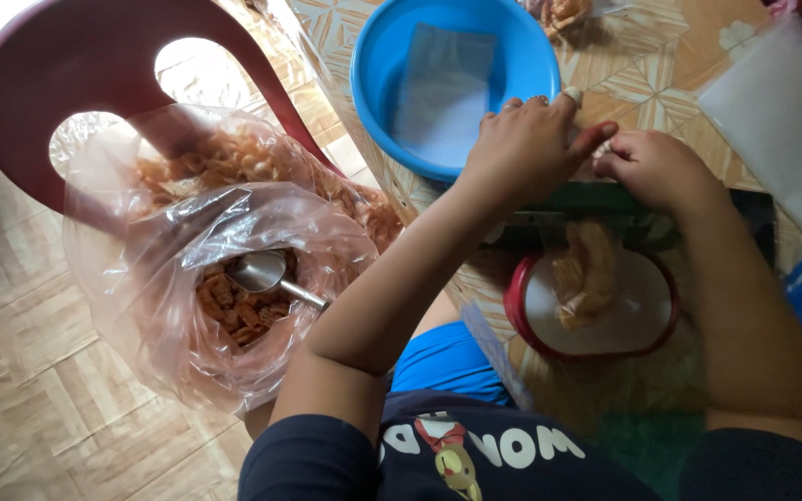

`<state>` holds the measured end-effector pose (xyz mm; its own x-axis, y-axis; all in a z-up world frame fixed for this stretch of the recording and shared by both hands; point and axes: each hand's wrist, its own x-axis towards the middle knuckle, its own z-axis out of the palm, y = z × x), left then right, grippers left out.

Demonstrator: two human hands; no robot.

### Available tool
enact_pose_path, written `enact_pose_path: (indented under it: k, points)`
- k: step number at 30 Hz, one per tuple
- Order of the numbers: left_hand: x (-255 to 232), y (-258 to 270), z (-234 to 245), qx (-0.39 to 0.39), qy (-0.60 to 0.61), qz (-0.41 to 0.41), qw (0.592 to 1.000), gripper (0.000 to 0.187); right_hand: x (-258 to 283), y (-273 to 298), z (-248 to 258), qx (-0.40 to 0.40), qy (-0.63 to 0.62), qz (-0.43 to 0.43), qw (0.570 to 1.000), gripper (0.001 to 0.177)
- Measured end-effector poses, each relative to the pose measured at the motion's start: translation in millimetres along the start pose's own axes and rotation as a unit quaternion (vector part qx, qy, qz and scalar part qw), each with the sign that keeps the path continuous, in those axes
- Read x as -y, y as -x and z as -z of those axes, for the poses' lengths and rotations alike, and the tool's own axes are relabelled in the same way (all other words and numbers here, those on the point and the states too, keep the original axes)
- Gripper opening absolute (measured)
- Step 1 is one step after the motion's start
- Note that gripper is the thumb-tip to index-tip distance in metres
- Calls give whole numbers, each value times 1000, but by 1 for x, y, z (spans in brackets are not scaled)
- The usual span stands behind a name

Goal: Manually portioning snacks from a large bulk bag into smaller plastic bags and sealing them using a heat sealer.

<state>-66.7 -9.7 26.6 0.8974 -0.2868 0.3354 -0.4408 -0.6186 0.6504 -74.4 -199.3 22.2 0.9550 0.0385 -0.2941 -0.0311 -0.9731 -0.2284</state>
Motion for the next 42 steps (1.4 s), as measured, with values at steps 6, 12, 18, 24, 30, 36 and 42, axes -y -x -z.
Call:
enact_pose_path:
  k: [6,12,18,24,30,36,42]
  points:
    - [9,-5,-19,-52,-41,-23,998,46,-35,-15,-18,-2,-79,31,996,18]
    - [2,12,7,-196,123,-140,963,16,-27,-2,-10,-54,-95,108,988,26]
    - [-2,95,34,-350,258,-156,887,29,-25,19,-3,-124,-238,103,958,27]
    - [7,146,-11,-83,567,51,818,23,-7,53,-6,-355,-275,201,871,11]
    - [1,136,-35,72,595,203,774,62,9,133,-40,-432,-281,65,855,10]
    - [-2,125,-56,91,590,163,786,81,3,124,-96,-204,-475,180,837,39]
    - [8,144,-48,1,543,161,825,75,70,146,-86,-245,-519,126,809,42]
